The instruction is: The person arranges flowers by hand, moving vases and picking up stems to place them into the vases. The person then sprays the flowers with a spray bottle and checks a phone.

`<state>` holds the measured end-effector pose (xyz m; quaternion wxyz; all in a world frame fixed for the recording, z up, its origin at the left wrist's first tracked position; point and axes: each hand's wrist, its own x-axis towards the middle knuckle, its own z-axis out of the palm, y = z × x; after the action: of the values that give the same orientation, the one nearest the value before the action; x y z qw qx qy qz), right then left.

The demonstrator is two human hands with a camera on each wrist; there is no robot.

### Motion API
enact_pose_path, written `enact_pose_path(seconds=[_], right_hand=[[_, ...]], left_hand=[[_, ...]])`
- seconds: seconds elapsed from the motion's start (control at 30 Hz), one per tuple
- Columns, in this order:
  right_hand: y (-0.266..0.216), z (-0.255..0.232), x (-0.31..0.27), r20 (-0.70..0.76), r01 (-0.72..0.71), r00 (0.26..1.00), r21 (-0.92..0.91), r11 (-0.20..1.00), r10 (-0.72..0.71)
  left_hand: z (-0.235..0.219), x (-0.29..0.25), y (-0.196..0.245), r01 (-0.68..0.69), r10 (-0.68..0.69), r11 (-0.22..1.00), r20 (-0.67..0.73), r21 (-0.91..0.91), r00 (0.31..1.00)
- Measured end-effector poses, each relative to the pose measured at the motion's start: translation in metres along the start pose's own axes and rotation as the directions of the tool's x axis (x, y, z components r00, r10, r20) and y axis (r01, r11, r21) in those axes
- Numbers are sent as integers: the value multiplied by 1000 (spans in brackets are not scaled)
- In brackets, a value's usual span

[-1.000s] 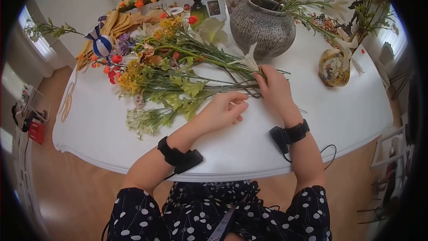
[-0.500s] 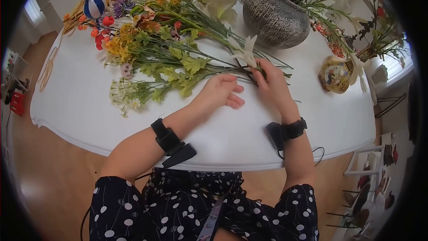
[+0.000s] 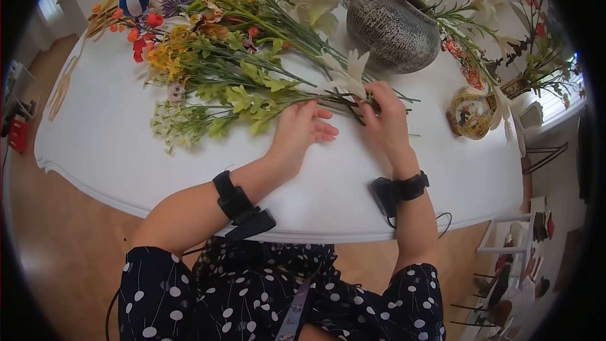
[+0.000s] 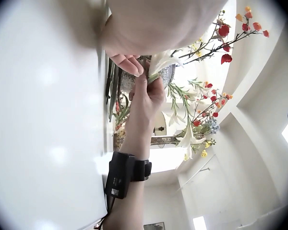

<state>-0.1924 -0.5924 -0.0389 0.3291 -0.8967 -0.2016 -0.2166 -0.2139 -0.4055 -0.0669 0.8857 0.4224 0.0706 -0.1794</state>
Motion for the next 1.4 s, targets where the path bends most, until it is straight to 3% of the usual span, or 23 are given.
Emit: enact_pose_path(seconds=[0.17,0.2,0.27,0.37,0.63,0.83,0.93,1.07,1.13,1.23,1.4], right_hand=[[-7,-3,1,-98,32,995,54,998,-27],[-6,-4,1,-102,39,994,46,998,-34],[-6,-6,1,-106,50,993,40,998,-46],[-7,-8,1,-95,50,994,38,998,-46],[-6,-9,0,23,70,997,87,994,-72],[6,-4,-2,2,162,987,47,986,-162],[1,-6,-2,25,71,997,99,993,-74],[-4,-9,0,-81,62,995,69,996,-56],[-11,-14,1,-154,-28,987,133,991,49],[-4,-10,2,-269,9,963,89,996,15],[-5,-14,1,-325,-15,945,59,998,34]], left_hand=[[7,-10,1,-279,274,959,93,44,957],[8,-11,2,-285,280,958,87,44,956],[8,-12,3,-434,413,896,176,99,893],[11,-16,10,-489,461,864,200,121,864],[9,-9,15,-519,486,835,196,184,852],[16,-15,20,-512,494,821,133,253,859],[14,-14,19,-535,511,796,158,284,845],[15,-13,18,-566,541,782,168,261,824],[14,-12,18,-572,544,764,179,299,820],[14,-12,20,-595,576,742,161,310,801],[11,-8,32,-666,662,663,149,341,735]])
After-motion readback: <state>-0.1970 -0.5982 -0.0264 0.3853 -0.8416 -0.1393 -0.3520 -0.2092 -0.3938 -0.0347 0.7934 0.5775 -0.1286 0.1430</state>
